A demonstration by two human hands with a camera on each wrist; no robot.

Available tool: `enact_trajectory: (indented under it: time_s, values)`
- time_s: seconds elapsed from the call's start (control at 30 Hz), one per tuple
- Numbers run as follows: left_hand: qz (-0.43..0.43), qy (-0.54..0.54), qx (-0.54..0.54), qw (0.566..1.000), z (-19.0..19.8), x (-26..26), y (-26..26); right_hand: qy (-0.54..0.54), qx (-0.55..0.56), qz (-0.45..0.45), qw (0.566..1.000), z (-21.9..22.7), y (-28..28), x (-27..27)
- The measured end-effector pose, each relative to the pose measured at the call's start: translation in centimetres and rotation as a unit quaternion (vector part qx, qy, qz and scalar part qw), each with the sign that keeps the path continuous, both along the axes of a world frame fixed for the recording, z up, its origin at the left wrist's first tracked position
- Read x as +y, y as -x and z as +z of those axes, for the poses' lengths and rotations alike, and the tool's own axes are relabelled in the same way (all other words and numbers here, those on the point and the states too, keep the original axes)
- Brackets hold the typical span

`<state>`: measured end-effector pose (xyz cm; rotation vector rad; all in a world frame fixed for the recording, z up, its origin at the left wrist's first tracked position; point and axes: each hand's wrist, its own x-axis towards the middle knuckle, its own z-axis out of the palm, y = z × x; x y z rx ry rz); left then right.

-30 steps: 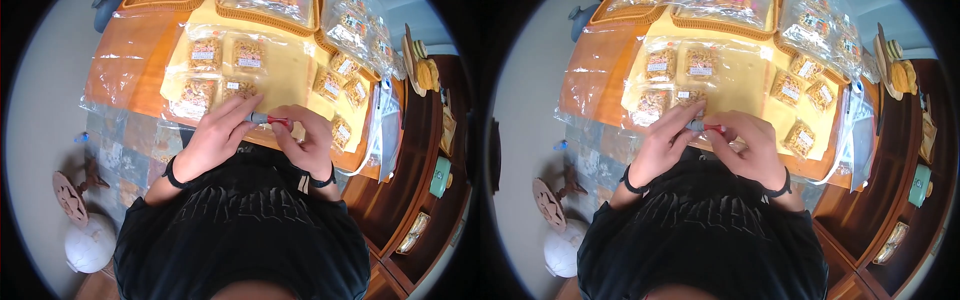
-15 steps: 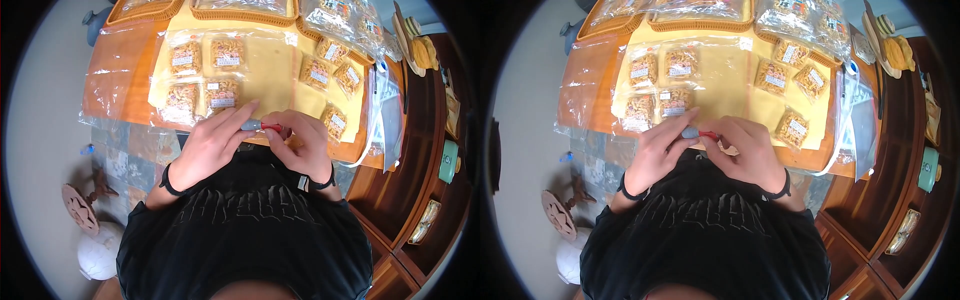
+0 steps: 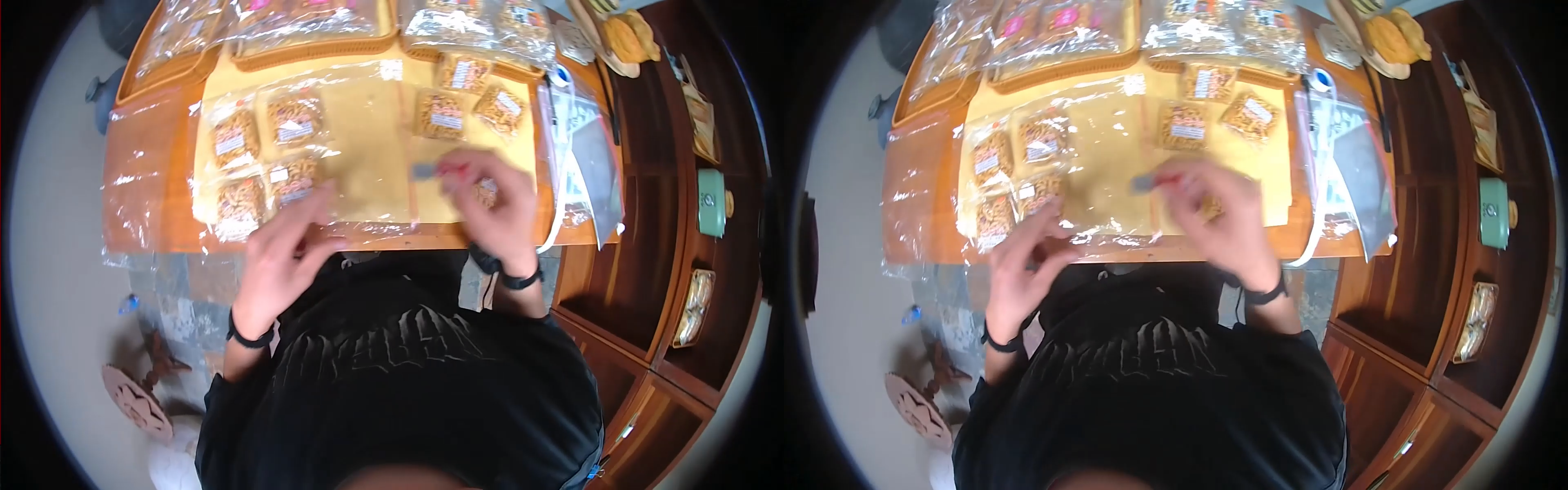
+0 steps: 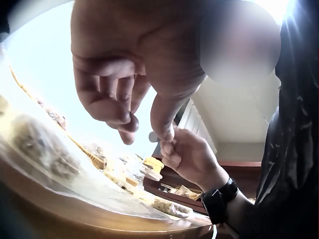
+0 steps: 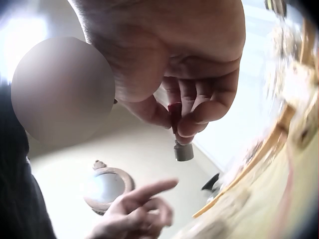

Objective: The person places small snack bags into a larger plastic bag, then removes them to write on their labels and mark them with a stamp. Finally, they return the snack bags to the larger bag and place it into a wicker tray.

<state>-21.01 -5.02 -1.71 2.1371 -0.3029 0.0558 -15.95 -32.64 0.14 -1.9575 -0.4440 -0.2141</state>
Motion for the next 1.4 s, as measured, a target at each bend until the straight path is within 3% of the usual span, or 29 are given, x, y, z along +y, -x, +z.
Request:
enact_trajectory:
  time_s: [0.13,0.2,0.33,0.43,0.6,0.63,0.7,0.73,0.77,0.83,0.9,0.93,0.97,1.0,1.1,1.17,1.2,1.27,1.4]
  values:
    - [0.09,-0.026,-0.062,0.994,0.0,2.8,-0.1,0.077,-0.032,-0.288,0.954,1.4,-5.8,-8.7]
    - [0.135,-0.015,-0.054,0.989,-1.0,4.9,0.1,0.128,-0.02,-0.321,0.938,0.7,-10.3,-14.8]
    - [0.188,0.0,-0.055,0.981,-1.1,7.2,0.0,0.283,-0.008,-0.267,0.921,-1.4,-17.5,-20.0]
    - [0.251,-0.018,-0.033,0.967,-1.4,9.1,0.1,0.37,0.013,-0.22,0.902,-3.1,-20.1,-20.8]
    - [0.309,0.023,-0.025,0.95,-2.4,11.6,0.5,0.369,0.062,-0.202,0.905,-3.9,-21.1,-21.6]
    - [0.319,0.02,-0.011,0.947,-2.3,12.1,0.6,0.337,0.054,-0.203,0.918,-3.1,-20.1,-21.1]
    - [0.328,0.002,-0.004,0.945,-1.8,12.2,0.4,0.38,-0.003,-0.271,0.884,-1.1,-17.8,-20.0]
    - [0.326,-0.009,0.003,0.945,-1.6,12.3,0.2,0.333,0.001,-0.315,0.889,0.2,-16.0,-18.5]
    - [0.321,-0.011,0.015,0.947,-1.9,12.6,0.1,0.352,-0.016,-0.327,0.877,1.4,-14.4,-17.3]
    - [0.319,-0.001,0.033,0.947,-2.2,12.7,-0.3,0.219,0.044,-0.298,0.928,3.0,-10.0,-12.2]
    - [0.313,0.009,0.05,0.948,-2.2,12.6,-0.9,0.126,0.188,-0.184,0.956,3.4,-5.8,-6.6]
    - [0.311,0.02,0.077,0.947,-2.1,12.4,-1.3,0.112,0.233,-0.116,0.959,2.8,-4.2,-4.3]
    - [0.308,0.03,0.104,0.945,-2.0,12.4,-1.7,0.195,0.18,-0.056,0.962,0.9,-3.2,-2.9]
    - [0.306,0.03,0.104,0.946,-2.3,12.7,-2.2,0.195,0.231,-0.044,0.952,1.0,-2.4,-0.6]
    - [0.278,0.005,0.059,0.959,-4.1,13.8,-3.7,0.261,0.178,-0.029,0.948,-0.7,-2.2,2.7]
    - [0.22,0.104,0.108,0.964,-4.5,14.4,-4.6,0.273,0.163,-0.026,0.948,-0.7,-2.7,3.7]
    - [0.227,0.103,0.102,0.963,-4.3,14.8,-4.7,0.235,0.175,-0.024,0.956,-0.8,-2.9,4.2]
    - [0.196,0.17,0.203,0.944,-2.8,14.4,-4.8,0.195,0.181,-0.01,0.964,-1.5,-3.4,5.0]
    - [0.189,0.18,0.197,0.945,-2.4,13.9,-4.9,0.083,0.283,0.039,0.955,-2.6,-4.0,6.2]
